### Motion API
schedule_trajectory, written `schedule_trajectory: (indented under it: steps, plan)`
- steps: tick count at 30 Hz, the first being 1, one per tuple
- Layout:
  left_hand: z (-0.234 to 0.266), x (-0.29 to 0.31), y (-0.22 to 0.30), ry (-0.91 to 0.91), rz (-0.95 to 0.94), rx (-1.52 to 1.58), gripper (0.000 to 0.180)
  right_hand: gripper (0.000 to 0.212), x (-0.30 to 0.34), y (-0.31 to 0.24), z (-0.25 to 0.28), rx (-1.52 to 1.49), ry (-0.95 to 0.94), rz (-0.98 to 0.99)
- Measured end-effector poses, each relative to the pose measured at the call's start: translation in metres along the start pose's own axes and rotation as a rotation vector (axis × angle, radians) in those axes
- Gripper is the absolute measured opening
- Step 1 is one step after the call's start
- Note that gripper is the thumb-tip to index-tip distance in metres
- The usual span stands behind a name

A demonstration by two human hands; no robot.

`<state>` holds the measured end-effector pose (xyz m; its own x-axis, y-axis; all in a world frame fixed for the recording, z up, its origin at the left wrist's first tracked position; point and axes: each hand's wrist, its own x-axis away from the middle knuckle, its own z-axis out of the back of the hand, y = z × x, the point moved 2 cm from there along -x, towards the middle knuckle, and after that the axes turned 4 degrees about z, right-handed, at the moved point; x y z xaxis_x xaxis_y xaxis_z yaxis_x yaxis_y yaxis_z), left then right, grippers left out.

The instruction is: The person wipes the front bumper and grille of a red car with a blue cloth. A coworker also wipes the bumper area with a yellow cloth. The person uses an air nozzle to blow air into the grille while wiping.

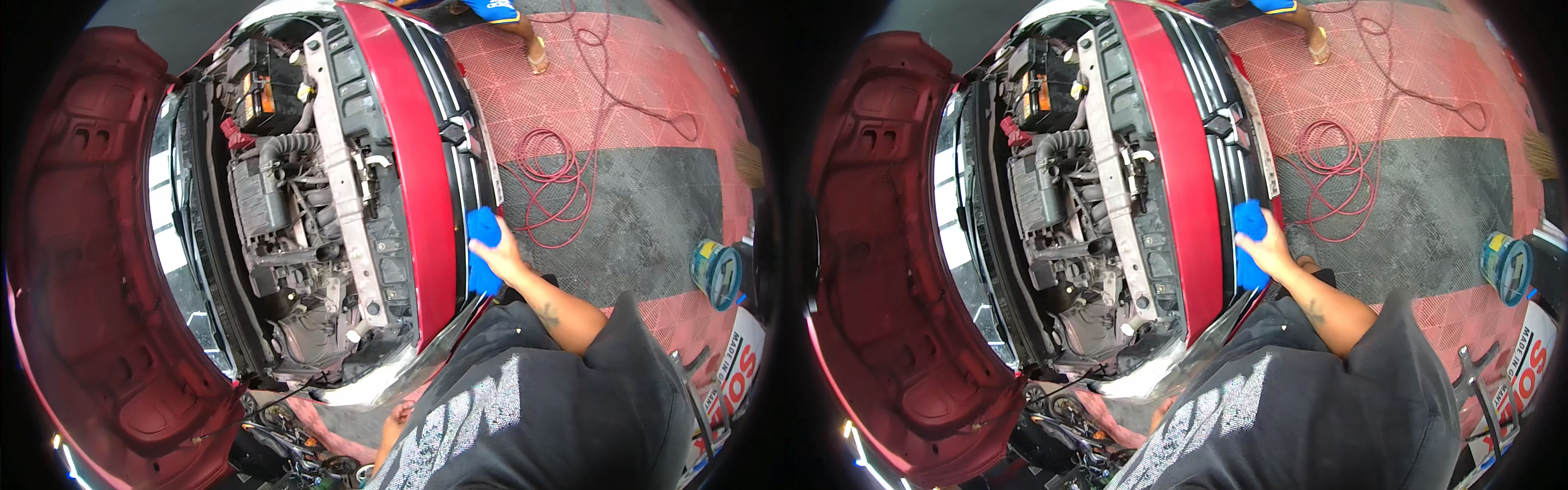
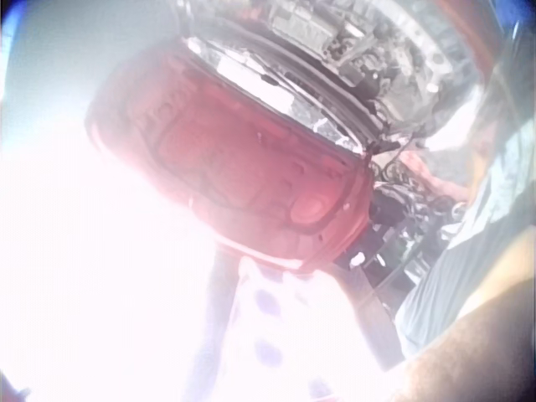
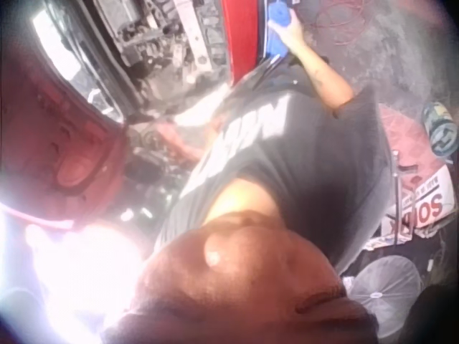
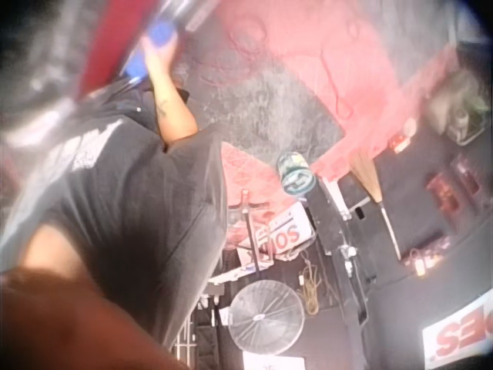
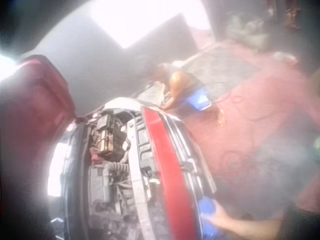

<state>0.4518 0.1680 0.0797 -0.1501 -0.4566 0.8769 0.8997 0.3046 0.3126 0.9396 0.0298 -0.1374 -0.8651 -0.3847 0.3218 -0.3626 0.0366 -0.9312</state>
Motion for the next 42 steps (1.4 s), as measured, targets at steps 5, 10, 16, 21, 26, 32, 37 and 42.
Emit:
schedule_trajectory:
  steps: [5, 10, 16, 21, 26, 32, 37, 42]
  plan:
    - [0.004, 0.018, -0.014, -0.036, 0.136, 0.187, 0.033, 0.054, -0.14, -0.029, -0.022, 0.404, 0.239, 0.191]
    - [-0.007, 0.015, -0.044, 0.022, 0.106, 0.051, 0.033, 0.068, -0.116, -0.009, -0.005, 0.479, -0.028, 0.148]
    - [-0.025, 0.015, 0.004, 0.02, 0.077, -0.024, 0.033, 0.038, -0.149, -0.051, -0.007, 0.339, -0.017, 0.115]
    - [-0.016, 0.011, 0.004, 0.141, 0.031, -0.047, 0.032, 0.04, -0.126, -0.058, -0.008, 0.335, -0.059, 0.206]
    - [-0.011, -0.004, -0.021, 0.115, 0.066, -0.042, 0.029, 0.056, 0.027, 0.006, 0.011, 0.648, -0.264, 0.066]
    - [-0.021, 0.011, -0.026, 0.075, 0.052, -0.041, 0.029, 0.056, -0.039, -0.035, 0.053, -0.265, -0.131, -0.317]
    - [-0.003, 0.01, 0.01, 0.094, -0.009, -0.12, 0.029, 0.049, -0.169, -0.019, 0.01, -0.272, 0.213, -0.148]
    - [-0.009, 0.015, -0.002, 0.142, 0.025, 0.01, 0.029, 0.058, -0.039, 0.042, 0.007, -0.187, 0.056, -0.282]
